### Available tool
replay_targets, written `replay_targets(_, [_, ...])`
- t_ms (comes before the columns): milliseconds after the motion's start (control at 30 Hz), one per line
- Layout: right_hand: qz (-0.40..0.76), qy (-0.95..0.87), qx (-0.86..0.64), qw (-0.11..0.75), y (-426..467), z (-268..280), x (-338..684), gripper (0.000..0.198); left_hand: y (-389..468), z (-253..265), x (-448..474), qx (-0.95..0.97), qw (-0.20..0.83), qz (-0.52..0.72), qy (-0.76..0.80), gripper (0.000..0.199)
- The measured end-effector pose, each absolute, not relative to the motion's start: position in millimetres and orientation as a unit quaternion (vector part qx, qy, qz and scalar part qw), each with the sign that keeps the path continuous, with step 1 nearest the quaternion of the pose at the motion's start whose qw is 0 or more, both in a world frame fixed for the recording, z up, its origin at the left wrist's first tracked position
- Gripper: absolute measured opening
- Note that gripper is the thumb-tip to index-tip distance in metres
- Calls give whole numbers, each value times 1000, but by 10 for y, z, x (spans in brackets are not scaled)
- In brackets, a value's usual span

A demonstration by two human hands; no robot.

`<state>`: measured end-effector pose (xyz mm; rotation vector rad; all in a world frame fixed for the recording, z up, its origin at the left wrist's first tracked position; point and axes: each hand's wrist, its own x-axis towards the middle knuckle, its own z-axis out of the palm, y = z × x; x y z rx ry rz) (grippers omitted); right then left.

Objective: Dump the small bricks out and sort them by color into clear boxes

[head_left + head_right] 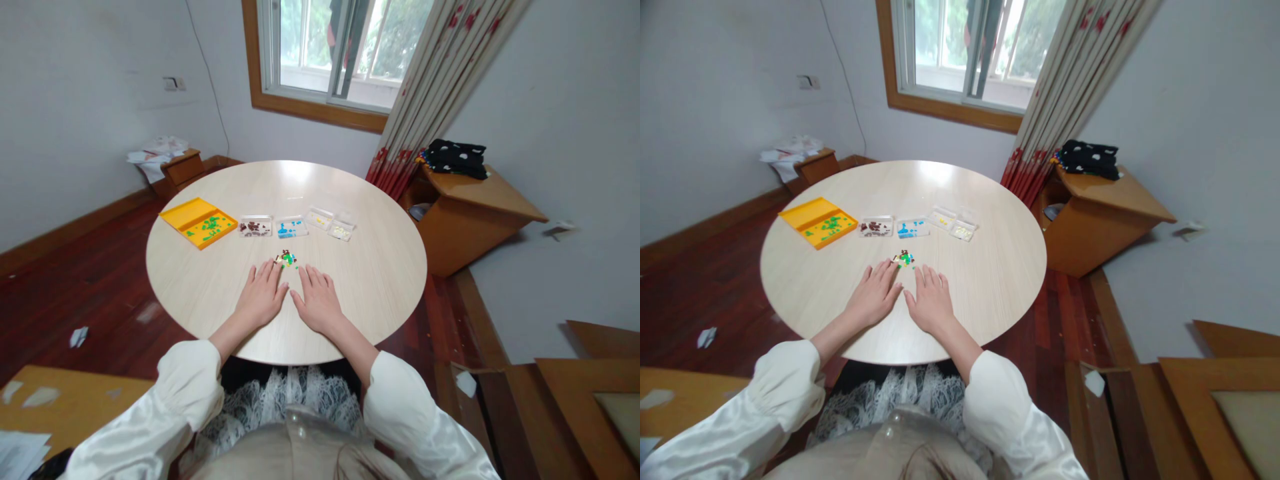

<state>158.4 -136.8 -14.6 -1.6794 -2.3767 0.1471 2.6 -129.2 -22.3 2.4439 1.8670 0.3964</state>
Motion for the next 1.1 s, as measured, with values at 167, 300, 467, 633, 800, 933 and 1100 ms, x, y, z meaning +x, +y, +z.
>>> replay_targets(167, [31,-809,-575,115,-1328,-115,1563,57,-1289,-240,23,790,15,139,598,54])
replay_targets(300, [23,-810,-574,119,-1318,-114,1563,54,-1286,-237,23,791,10,142,595,52])
replay_targets(467, [39,-811,-571,122,-1363,-130,1587,49,-1343,-241,3,786,21,165,596,48])
replay_targets(633, [51,-815,-565,114,-1502,-153,1641,51,-1495,-248,-60,790,19,155,592,50])
replay_targets(800, [69,-815,-566,105,-1623,-127,1684,49,-1580,-243,-93,795,21,137,591,50])
replay_targets(933, [78,-812,-566,118,-1637,-129,1709,51,-1581,-264,-106,793,28,161,587,51])
replay_targets(1100, [81,-816,-556,139,-1627,-162,1733,55,-1571,-297,-137,790,48,202,577,53])
